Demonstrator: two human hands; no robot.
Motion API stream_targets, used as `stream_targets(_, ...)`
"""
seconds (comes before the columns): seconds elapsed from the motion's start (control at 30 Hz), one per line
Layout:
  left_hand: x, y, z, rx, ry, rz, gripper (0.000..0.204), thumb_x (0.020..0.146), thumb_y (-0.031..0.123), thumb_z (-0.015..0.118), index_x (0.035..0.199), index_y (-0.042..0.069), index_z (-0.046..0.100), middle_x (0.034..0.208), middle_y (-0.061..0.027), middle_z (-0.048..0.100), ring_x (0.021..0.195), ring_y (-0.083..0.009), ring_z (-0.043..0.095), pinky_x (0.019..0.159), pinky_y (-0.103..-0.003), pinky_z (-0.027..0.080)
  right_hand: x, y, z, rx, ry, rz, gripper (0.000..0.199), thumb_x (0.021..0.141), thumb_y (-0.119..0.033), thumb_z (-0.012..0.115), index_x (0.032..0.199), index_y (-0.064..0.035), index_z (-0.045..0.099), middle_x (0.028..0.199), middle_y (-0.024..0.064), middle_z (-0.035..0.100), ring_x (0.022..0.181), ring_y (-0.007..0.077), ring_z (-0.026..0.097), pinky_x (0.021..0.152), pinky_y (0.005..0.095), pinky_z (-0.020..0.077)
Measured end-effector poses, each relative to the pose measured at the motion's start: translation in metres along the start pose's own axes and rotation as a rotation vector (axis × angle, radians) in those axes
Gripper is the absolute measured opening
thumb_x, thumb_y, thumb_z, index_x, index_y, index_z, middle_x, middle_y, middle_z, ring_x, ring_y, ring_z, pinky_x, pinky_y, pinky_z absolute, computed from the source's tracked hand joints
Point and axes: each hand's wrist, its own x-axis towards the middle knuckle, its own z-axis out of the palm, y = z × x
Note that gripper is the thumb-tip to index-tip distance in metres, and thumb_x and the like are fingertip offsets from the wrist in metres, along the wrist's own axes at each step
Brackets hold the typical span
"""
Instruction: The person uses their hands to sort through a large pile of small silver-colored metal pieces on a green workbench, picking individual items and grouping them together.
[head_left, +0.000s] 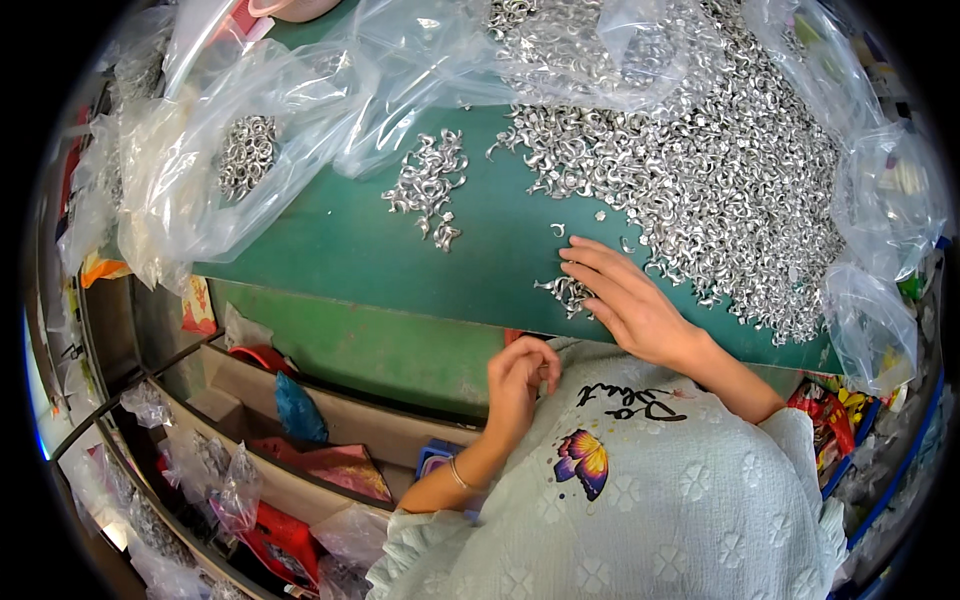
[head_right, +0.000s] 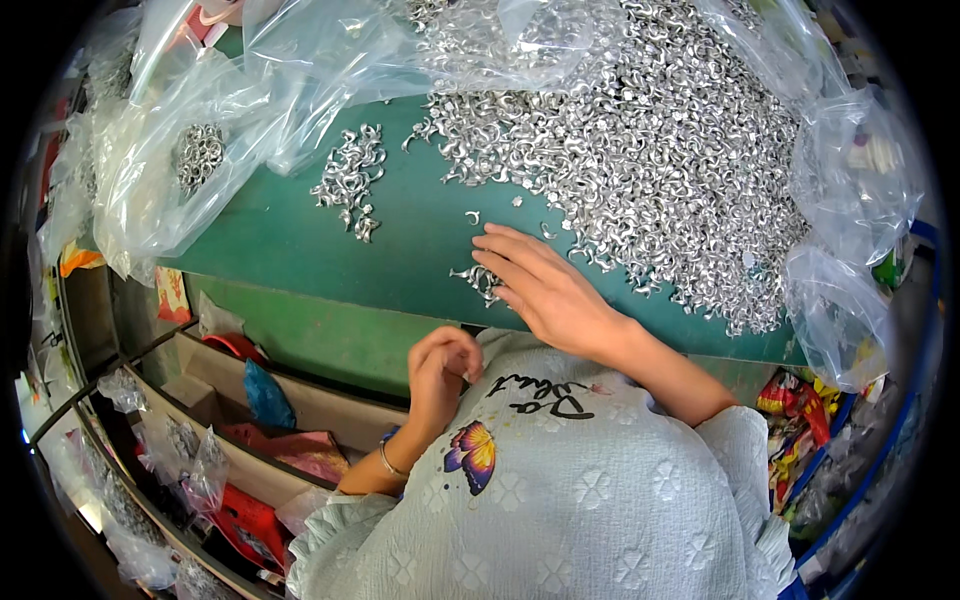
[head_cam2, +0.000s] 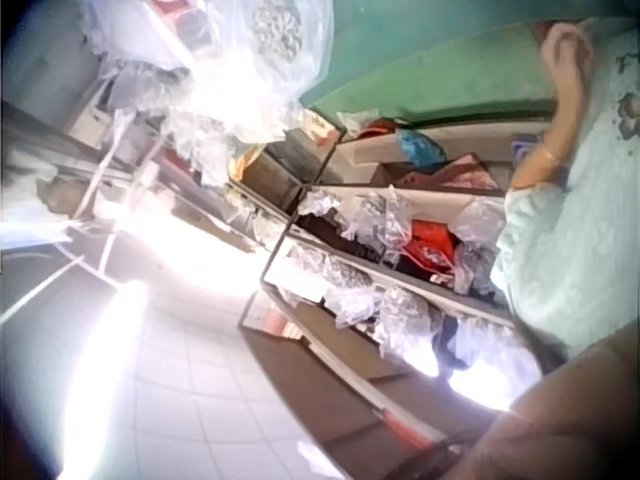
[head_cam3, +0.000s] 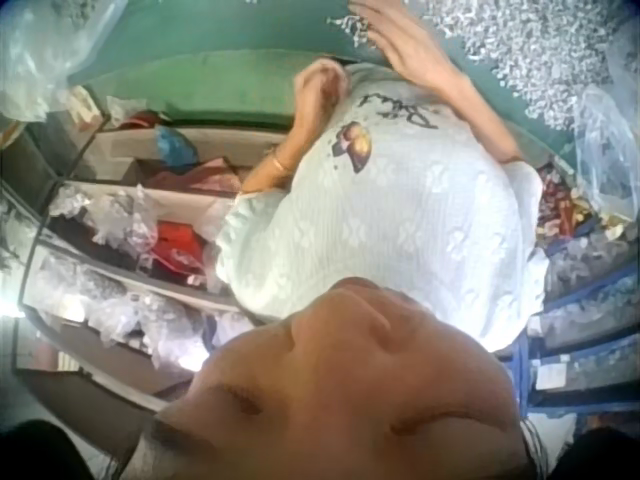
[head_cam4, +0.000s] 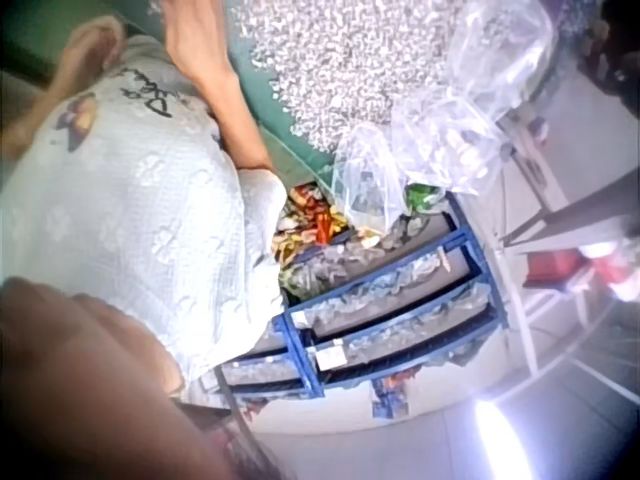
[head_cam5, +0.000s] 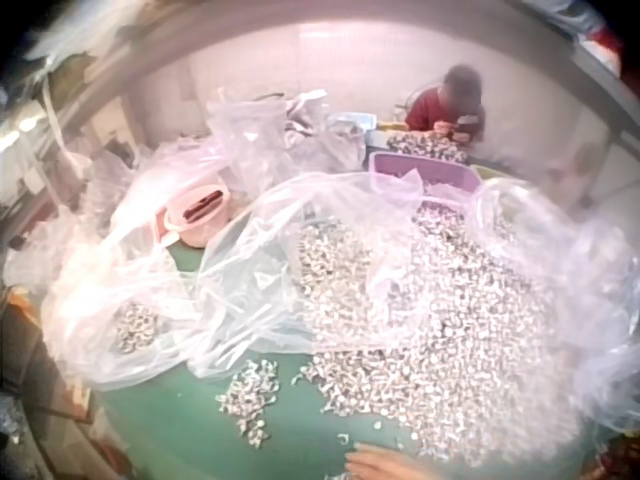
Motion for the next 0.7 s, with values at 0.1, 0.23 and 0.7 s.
stream_targets(0.1,0.018,-0.002,-0.002,-0.093,0.017,-0.233,0.022,0.087,0.005,0.041,0.087,-0.006,0.060,0.073,-0.0115,0.060,0.064,-0.0175,0.057,0.060,-0.028,0.047,0.000,0.001,0.005,-0.013,0.003,-0.004,0.040,0.085,-0.003,0.062,0.124,0.0027,0.055,0.135,0.0155,0.049,0.133,0.0344,0.042,0.105,0.0435,0.0396)
stream_targets(0.23,0.015,-0.002,-0.016,0.411,-0.109,-0.095,0.028,0.087,0.008,0.038,0.088,-0.005,0.062,0.072,-0.0108,0.062,0.064,-0.0177,0.059,0.058,-0.029,0.047,-0.005,0.000,0.003,-0.155,-0.067,0.000,0.053,0.085,-0.016,0.067,0.132,0.0007,0.049,0.143,0.0149,0.042,0.138,0.0358,0.034,0.110,0.0471,0.0347)
stream_targets(0.7,0.019,0.005,-0.025,0.187,0.186,-0.077,0.041,0.100,0.025,0.033,0.092,-0.007,0.058,0.090,-0.0209,0.065,0.083,-0.0300,0.064,0.079,-0.038,0.051,0.024,-0.009,0.019,-0.246,-0.119,-0.155,0.059,0.079,-0.018,0.069,0.132,-0.0019,0.049,0.141,0.0150,0.043,0.134,0.0356,0.036,0.106,0.0481,0.0368)
